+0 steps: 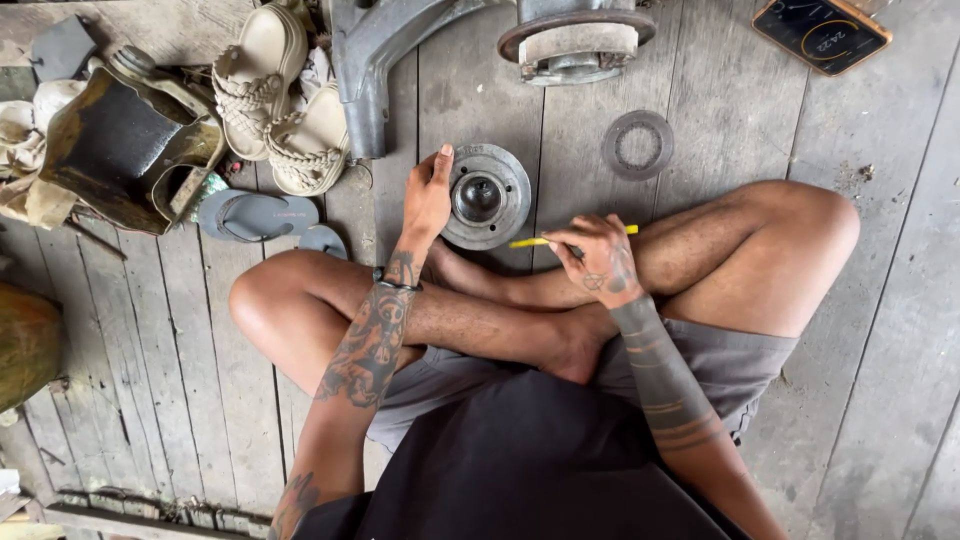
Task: A person sitting on a wooden floor inspects and marks a motorcycle engine component using a small yellow tool.
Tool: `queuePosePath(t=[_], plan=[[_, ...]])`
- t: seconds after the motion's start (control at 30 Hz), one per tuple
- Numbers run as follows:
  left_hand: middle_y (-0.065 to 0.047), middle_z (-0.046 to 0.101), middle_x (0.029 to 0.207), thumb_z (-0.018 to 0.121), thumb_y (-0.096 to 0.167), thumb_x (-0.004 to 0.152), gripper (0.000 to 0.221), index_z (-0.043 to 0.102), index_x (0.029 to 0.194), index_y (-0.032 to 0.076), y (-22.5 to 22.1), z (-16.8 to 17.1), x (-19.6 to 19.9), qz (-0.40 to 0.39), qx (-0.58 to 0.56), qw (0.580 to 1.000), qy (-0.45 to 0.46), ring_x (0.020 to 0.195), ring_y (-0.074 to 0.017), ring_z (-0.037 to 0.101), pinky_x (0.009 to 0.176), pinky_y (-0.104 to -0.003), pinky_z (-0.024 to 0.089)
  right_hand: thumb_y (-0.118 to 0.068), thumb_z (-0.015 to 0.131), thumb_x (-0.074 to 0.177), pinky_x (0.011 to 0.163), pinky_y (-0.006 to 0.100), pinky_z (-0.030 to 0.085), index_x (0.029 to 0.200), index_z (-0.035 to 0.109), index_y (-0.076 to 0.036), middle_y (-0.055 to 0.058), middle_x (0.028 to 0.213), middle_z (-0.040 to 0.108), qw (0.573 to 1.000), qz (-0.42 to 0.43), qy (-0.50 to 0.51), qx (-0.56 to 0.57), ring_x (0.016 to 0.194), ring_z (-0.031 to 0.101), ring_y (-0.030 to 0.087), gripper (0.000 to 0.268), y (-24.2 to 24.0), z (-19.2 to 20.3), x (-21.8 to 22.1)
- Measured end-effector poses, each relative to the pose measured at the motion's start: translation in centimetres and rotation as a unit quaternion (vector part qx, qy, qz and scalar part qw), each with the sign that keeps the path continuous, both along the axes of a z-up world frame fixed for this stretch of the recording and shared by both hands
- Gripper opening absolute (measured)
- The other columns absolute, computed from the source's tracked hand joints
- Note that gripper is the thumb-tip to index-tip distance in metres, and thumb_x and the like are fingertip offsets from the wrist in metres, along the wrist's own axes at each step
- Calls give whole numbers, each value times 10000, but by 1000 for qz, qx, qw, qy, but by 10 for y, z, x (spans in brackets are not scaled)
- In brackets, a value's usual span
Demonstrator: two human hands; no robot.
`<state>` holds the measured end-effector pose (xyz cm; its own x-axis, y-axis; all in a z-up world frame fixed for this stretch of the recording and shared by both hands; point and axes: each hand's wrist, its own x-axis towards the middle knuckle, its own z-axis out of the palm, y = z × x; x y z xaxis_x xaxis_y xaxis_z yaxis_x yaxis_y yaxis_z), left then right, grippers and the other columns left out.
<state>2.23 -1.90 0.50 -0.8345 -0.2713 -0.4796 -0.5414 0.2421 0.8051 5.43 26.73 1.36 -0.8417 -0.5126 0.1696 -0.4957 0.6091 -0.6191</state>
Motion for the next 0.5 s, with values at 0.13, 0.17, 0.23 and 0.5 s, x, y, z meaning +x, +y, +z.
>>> queuePosePath(t=[0.13, 0.17, 0.23, 0.5], plan=[[-64, 563, 765, 411, 572, 1032, 540, 638, 825, 128, -5, -19, 2, 2, 36, 999, -16, 827, -252, 574, 829, -408, 452, -187, 744, 892, 738, 369, 457, 939, 775, -223, -9, 705, 613, 999, -34, -39, -11, 713, 658, 235, 66, 5, 10, 2], [-85, 586, 806, 425, 552, 1040, 527, 673, 893, 112, -4, -28, 1, 21, 58, 998, -3, 875, -254, 581, 862, -412, 450, -209, 733, 906, 761, 373, 460, 970, 775, -238, -18, 716, 619, 999, -40, -34, -6, 730, 659, 230, 83, 0, 15, 1], [-106, 610, 848, 439, 532, 1048, 520, 708, 960, 96, -3, -32, -1, 39, 82, 996, 14, 923, -256, 588, 895, -417, 449, -230, 721, 920, 785, 377, 462, 1002, 775, -254, -27, 728, 625, 999, -46, -26, -1, 747, 660, 225, 101, -12, 17, 2], [-457, 404, 1465, 236, 110, 1061, 519, 442, 1414, -210, 3, 11, 3, -42, 150, 983, 99, 1426, -594, 305, 1232, -597, 222, -232, 730, 952, 786, 387, 477, 1073, 770, -257, -14, 789, 629, 992, -121, 42, -8, 788, 661, 237, 130, 2, -25, -23]])
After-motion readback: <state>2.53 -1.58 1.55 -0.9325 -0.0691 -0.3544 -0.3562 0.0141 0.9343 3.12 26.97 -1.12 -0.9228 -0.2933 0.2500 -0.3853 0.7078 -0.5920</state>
